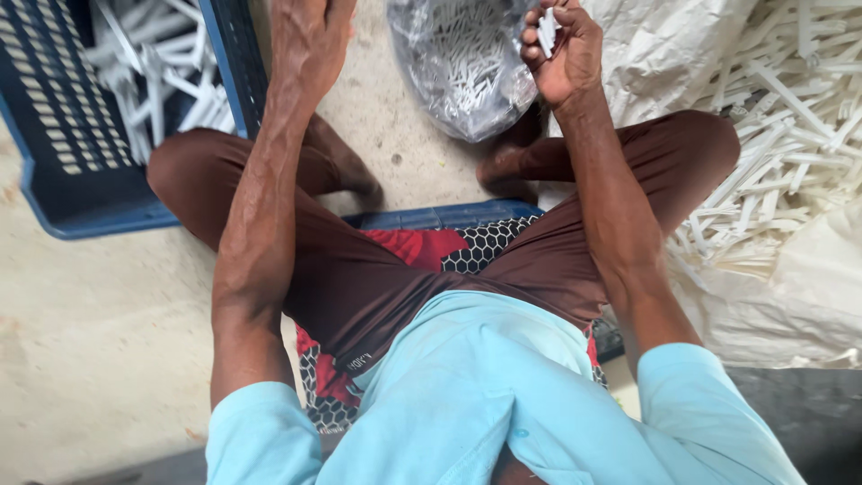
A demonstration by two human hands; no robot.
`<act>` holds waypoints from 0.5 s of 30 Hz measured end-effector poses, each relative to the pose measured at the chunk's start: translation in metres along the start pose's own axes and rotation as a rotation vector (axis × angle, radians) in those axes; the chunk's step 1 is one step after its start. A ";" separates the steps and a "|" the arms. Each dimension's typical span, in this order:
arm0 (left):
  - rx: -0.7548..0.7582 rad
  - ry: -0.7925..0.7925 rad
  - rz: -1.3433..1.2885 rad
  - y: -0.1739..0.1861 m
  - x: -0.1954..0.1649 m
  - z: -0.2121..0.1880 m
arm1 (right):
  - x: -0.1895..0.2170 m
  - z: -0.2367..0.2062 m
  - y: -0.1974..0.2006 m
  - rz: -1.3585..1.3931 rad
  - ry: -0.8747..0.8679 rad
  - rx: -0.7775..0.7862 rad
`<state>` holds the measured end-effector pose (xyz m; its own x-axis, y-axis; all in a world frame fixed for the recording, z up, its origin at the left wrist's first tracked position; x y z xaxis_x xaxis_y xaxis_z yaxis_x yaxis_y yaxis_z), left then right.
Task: The person sits cross-legged on the floor and repeatedly inserts small white plastic pins into larger white plastic tubes. The person picks the pins from a plastic bag and the tubes from a blue basket, assembles them by hand, and places the finished units into a white sack.
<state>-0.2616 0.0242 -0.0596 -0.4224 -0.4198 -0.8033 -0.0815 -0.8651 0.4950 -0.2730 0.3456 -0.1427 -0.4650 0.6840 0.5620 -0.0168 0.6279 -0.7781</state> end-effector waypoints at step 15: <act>0.084 0.004 -0.004 -0.080 -0.097 -0.056 | -0.029 -0.080 -0.009 0.066 0.100 0.126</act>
<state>-0.1632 0.1191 -0.0398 -0.4181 -0.4178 -0.8067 -0.1587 -0.8407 0.5177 -0.1885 0.3494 -0.1298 -0.3785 0.7596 0.5289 -0.1029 0.5334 -0.8396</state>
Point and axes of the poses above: each hand's wrist, its own z-axis towards the middle knuckle, its own y-axis out of the back of the hand, x = y × z, the point moved 10 cm from there along z, towards the middle knuckle, and after that the axes turned 9 degrees about x, right-handed, at the moved point
